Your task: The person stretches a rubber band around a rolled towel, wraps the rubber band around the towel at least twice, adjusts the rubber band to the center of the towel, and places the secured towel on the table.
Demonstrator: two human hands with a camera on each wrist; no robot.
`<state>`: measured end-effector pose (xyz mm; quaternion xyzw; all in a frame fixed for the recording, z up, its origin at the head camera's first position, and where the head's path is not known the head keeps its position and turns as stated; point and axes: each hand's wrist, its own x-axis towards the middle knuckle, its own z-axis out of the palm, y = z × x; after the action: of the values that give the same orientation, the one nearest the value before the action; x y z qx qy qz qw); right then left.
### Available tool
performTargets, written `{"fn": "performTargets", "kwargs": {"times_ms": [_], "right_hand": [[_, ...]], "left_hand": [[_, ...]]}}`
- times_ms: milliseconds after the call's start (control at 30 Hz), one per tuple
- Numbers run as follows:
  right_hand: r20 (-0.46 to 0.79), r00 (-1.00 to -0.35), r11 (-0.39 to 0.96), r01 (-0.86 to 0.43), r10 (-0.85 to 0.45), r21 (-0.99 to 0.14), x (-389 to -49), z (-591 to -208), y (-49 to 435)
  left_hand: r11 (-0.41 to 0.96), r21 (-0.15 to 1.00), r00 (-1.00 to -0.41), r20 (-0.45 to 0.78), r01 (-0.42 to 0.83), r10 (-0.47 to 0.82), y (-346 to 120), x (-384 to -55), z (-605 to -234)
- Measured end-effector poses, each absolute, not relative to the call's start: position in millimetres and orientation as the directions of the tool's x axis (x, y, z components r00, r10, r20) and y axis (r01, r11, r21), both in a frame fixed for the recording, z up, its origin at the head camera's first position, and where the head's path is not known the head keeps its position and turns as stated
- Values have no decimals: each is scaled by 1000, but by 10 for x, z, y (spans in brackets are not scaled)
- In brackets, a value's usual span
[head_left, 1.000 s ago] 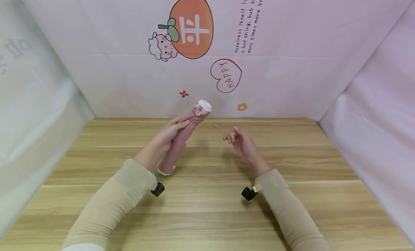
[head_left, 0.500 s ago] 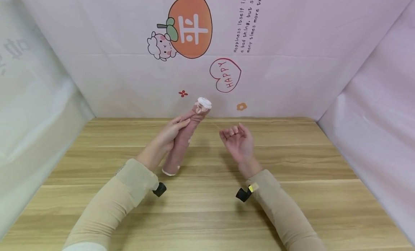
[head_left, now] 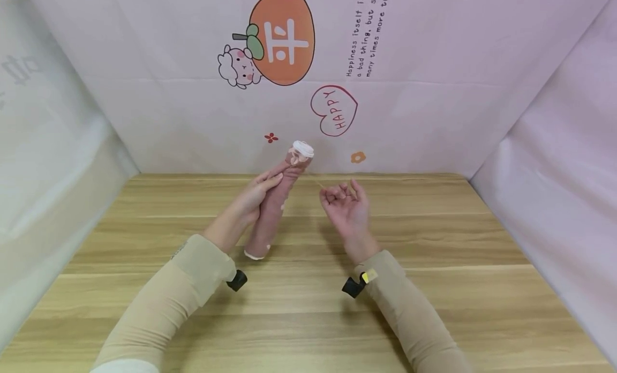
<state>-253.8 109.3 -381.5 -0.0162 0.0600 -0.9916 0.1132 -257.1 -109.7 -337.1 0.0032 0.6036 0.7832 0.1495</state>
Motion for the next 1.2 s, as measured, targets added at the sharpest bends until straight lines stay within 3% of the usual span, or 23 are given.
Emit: {"fn": "performTargets", "kwargs": {"times_ms": [300,533,800,1200], "right_hand": [[-93,-977,-981,193,-194,26,-2567,-3759,1008],[-120,-984,-990,129,-135,56,-2596,-3665,923],[-148,-982,-979,85,-114,187,-2614,-3560,863],[-178,-980,-978,48,-85,201,-2616,-3479,862]], "left_hand": [[-219,949,-955,-172,-227,243,-1077,-2574,-3373],[-198,956,-951,-159,-215,265,-1078,-2568,-3387],[-196,959,-949,-147,-206,279,-1074,-2560,-3392],[-148,978,-946,-94,-146,311,-1064,-2559,-3393]]}}
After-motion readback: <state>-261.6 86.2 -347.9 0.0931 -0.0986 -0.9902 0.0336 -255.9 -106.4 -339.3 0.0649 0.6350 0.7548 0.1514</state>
